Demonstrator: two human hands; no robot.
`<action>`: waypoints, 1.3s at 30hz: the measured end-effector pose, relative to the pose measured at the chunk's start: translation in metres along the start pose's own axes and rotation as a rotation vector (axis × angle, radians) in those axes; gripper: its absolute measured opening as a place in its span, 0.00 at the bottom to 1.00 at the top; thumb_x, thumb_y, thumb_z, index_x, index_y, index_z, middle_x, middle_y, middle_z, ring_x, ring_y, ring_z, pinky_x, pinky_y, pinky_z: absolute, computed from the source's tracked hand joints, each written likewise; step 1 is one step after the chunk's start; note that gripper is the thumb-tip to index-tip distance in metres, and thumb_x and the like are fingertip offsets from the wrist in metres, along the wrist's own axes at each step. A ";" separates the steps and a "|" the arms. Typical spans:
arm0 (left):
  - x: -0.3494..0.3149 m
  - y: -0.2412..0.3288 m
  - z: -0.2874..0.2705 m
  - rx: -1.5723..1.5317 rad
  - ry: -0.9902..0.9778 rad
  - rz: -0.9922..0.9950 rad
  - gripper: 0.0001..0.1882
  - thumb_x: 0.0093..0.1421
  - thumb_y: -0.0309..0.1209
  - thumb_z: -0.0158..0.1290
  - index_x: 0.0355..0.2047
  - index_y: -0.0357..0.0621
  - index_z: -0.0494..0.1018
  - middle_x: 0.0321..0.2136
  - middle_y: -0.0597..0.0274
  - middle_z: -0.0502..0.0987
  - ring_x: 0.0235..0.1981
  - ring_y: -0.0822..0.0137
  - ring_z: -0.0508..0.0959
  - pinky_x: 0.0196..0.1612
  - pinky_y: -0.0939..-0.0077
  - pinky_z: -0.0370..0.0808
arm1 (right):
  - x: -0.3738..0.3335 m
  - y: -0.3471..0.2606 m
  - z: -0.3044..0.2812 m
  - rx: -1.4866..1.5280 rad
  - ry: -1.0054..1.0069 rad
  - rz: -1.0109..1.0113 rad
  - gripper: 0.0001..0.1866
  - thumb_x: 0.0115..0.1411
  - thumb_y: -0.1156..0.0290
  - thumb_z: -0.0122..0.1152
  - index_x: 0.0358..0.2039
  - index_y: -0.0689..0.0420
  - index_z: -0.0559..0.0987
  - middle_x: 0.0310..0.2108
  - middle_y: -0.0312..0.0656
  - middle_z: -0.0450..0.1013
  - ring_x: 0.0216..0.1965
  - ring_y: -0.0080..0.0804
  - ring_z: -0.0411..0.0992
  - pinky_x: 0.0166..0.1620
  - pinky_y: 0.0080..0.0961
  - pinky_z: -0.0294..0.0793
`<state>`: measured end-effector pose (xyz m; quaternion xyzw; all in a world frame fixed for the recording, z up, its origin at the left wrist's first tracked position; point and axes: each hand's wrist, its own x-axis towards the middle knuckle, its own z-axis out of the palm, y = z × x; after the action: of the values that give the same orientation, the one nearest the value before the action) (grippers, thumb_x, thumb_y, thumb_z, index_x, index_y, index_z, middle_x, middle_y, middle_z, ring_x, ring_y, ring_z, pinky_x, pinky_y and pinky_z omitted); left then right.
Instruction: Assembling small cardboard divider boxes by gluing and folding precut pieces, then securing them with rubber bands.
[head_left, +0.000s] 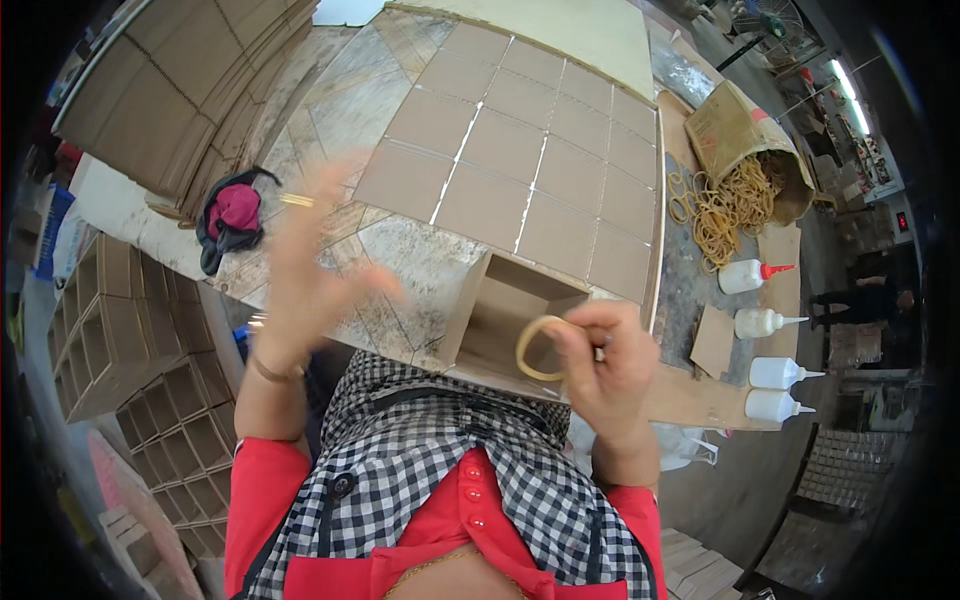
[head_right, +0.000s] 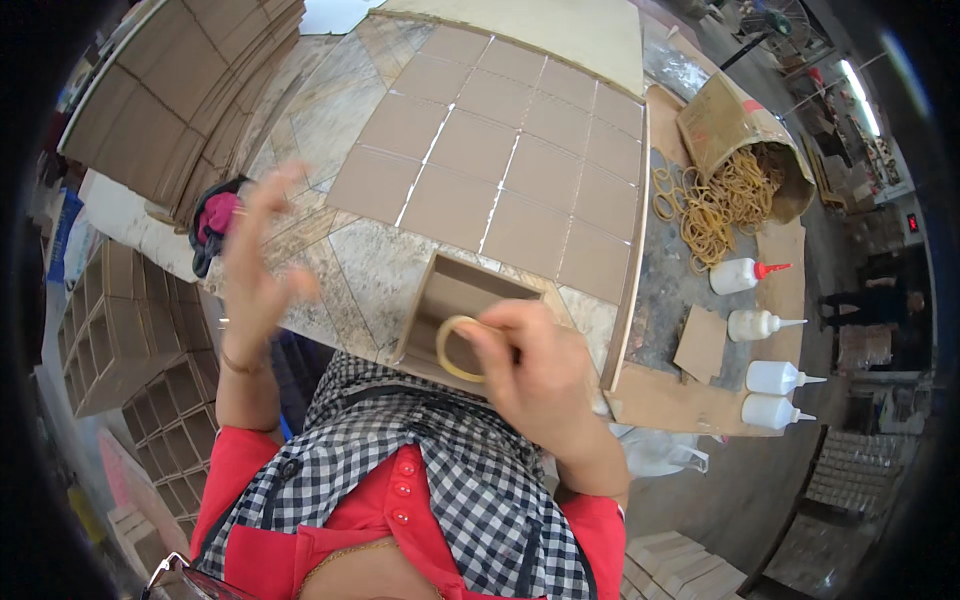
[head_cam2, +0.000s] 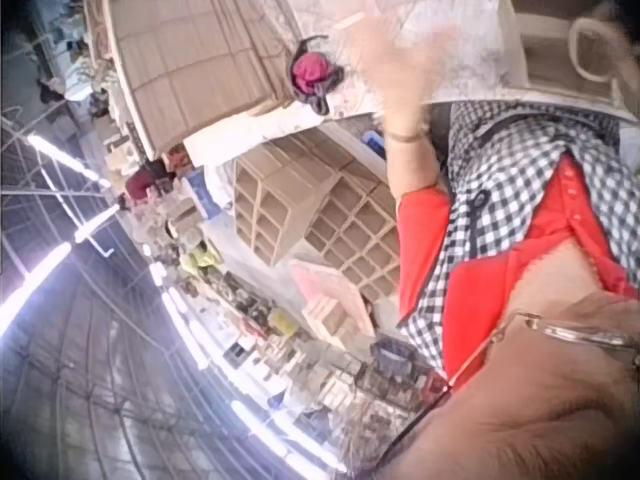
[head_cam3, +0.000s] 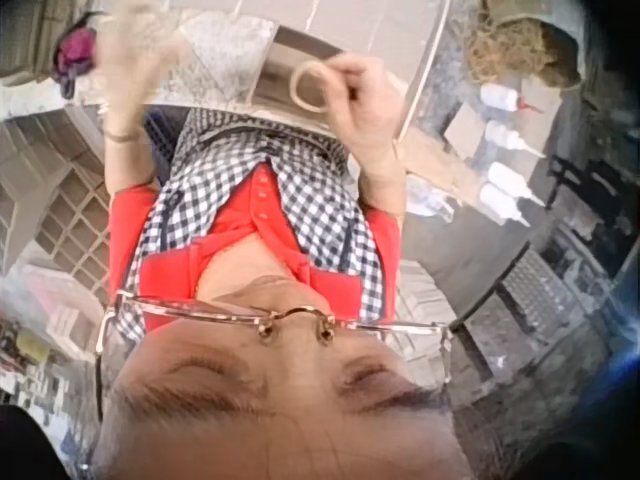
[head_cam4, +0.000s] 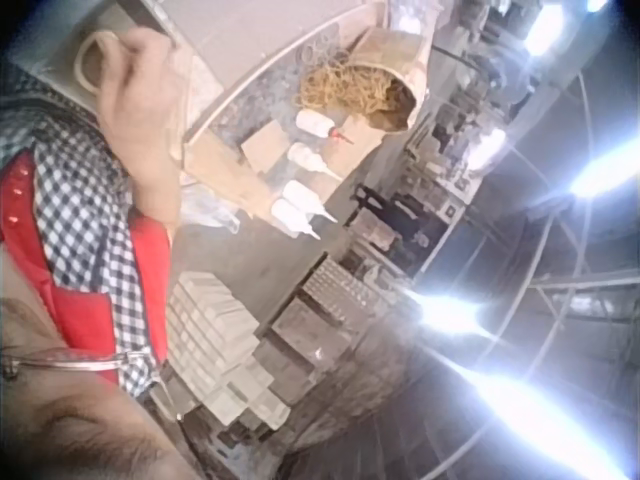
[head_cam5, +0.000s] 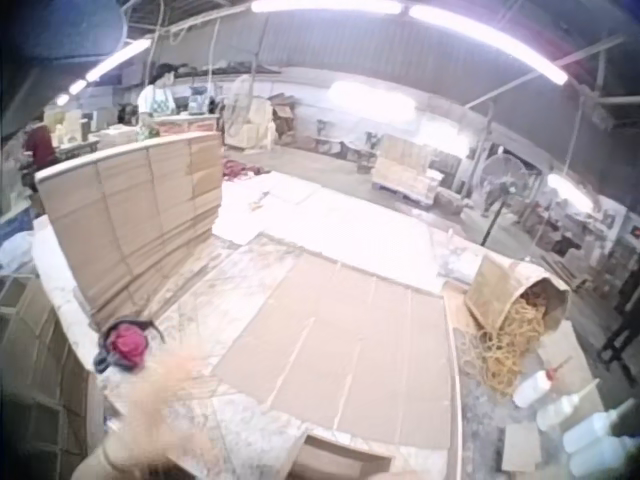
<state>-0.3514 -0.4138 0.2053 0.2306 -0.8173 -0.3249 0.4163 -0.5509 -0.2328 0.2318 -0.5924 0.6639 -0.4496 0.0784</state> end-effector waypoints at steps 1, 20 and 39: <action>-0.001 0.026 0.011 -0.353 -0.215 -0.043 0.39 0.38 0.41 0.69 0.50 0.39 0.69 0.52 0.50 0.70 0.55 0.54 0.69 0.56 0.67 0.64 | 0.003 -0.006 0.009 -0.025 -0.013 -0.093 0.09 0.53 0.80 0.63 0.34 0.61 0.73 0.17 0.38 0.71 0.15 0.25 0.70 0.18 0.22 0.64; 0.004 -0.034 0.074 -0.446 -0.676 0.180 0.49 0.38 0.23 0.52 0.64 0.39 0.47 0.62 0.45 0.54 0.66 0.50 0.51 0.66 0.59 0.49 | -0.047 0.077 -0.007 0.150 -0.092 0.156 0.39 0.41 0.80 0.53 0.59 0.66 0.61 0.58 0.55 0.62 0.62 0.48 0.57 0.64 0.35 0.53; 0.003 -0.052 0.085 -0.467 -0.571 -0.123 0.14 0.55 0.22 0.50 0.42 0.40 0.75 0.47 0.54 0.75 0.54 0.59 0.70 0.60 0.63 0.62 | -0.045 0.129 0.014 0.505 0.067 0.333 0.17 0.59 0.71 0.53 0.47 0.65 0.73 0.47 0.47 0.70 0.49 0.35 0.68 0.53 0.27 0.64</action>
<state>-0.4177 -0.4224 0.1320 0.0782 -0.7890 -0.5782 0.1927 -0.6215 -0.2149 0.1147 -0.4222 0.6213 -0.6006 0.2738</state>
